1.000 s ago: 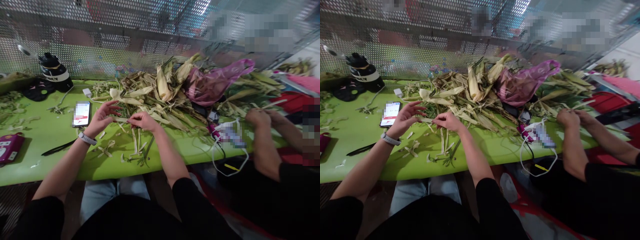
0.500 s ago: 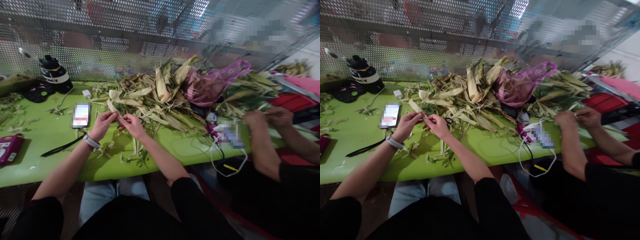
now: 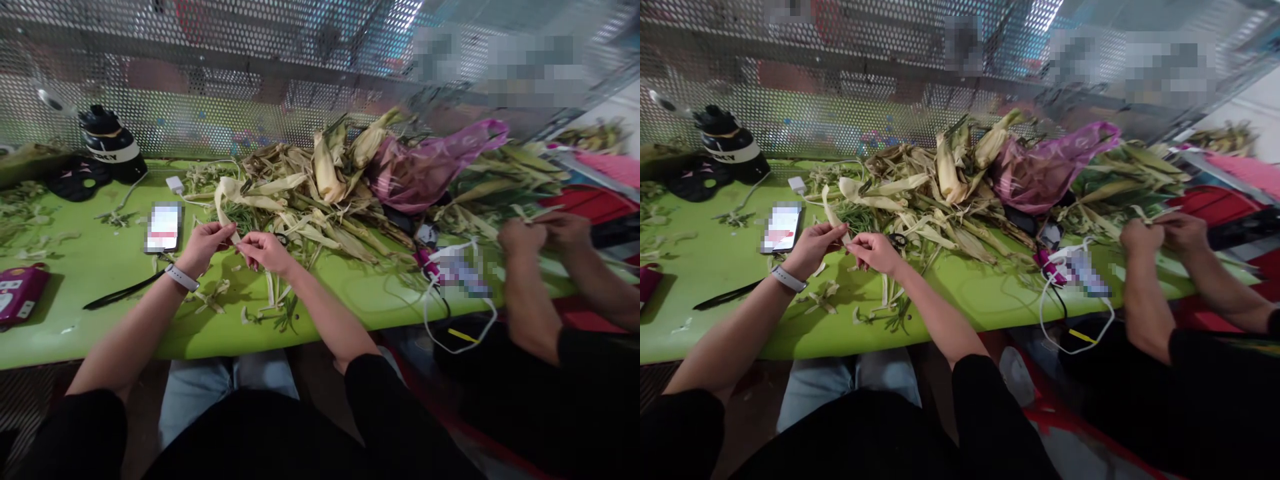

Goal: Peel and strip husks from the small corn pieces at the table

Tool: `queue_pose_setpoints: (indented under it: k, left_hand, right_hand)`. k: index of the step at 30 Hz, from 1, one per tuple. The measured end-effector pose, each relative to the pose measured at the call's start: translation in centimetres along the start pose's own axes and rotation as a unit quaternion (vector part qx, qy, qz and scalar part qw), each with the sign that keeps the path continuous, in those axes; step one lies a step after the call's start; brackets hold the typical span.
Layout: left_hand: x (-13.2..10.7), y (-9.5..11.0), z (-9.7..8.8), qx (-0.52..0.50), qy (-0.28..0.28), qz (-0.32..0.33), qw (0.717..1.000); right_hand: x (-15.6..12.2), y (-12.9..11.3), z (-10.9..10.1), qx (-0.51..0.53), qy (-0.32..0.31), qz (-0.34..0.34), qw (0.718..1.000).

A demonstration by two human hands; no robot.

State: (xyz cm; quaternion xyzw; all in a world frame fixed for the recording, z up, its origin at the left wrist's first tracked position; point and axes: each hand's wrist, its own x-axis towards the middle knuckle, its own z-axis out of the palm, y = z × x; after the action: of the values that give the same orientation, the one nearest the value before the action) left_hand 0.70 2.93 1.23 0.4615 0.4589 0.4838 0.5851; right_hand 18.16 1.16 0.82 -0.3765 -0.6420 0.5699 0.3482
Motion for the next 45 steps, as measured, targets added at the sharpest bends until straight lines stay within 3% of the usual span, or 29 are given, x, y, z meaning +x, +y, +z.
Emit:
queue_pose_setpoints:
  k: [2, 5, 9, 13, 16, 20, 27, 31, 35, 40, 45]
  left_hand:
    - [0.3, 0.2, -0.4, 0.001, 0.011, -0.027, 1.000]
    - [0.3, 0.4, -0.7, 0.006, 0.001, -0.052, 0.999]
    - [-0.3, 0.7, -0.3, 0.016, -0.031, -0.072, 0.997]
    - [-0.7, 0.6, 0.0, 0.018, -0.051, -0.077, 0.996]
    - [-0.8, 0.5, 0.2, 0.014, -0.056, -0.078, 0.995]
    - [-0.9, 0.5, 0.6, 0.018, -0.047, -0.068, 0.996]
    - [-1.0, 0.3, 0.9, -0.009, -0.047, -0.060, 0.997]
    - [-1.0, 0.2, 0.6, -0.035, -0.078, -0.055, 0.995]
    - [-0.8, 0.0, 0.3, -0.072, -0.120, -0.065, 0.988]
    - [-0.7, 0.0, 0.3, -0.087, -0.139, -0.076, 0.984]
    - [-0.8, 0.5, 0.1, -0.066, -0.129, -0.078, 0.986]
  right_hand:
    - [-0.4, -0.6, -0.6, -0.005, -0.007, -0.022, 1.000]
    - [-0.9, -1.2, -1.5, -0.055, 0.043, -0.101, 0.992]
    - [-0.6, -0.7, -2.0, -0.170, 0.059, -0.228, 0.957]
    - [0.1, 0.4, -1.8, -0.201, 0.079, -0.275, 0.937]
    - [0.4, 0.8, -1.7, -0.185, 0.100, -0.267, 0.940]
    - [0.6, 1.0, -1.5, -0.151, 0.082, -0.198, 0.965]
    - [0.9, 1.9, -1.3, -0.075, 0.126, -0.117, 0.982]
    - [0.9, 1.9, -1.3, -0.027, 0.144, -0.104, 0.984]
    - [0.7, 1.2, -1.3, -0.001, 0.115, -0.097, 0.989]
    - [0.0, 0.4, -1.8, -0.018, 0.081, -0.137, 0.987]
    - [-0.6, -0.2, -2.6, -0.154, 0.082, -0.243, 0.954]
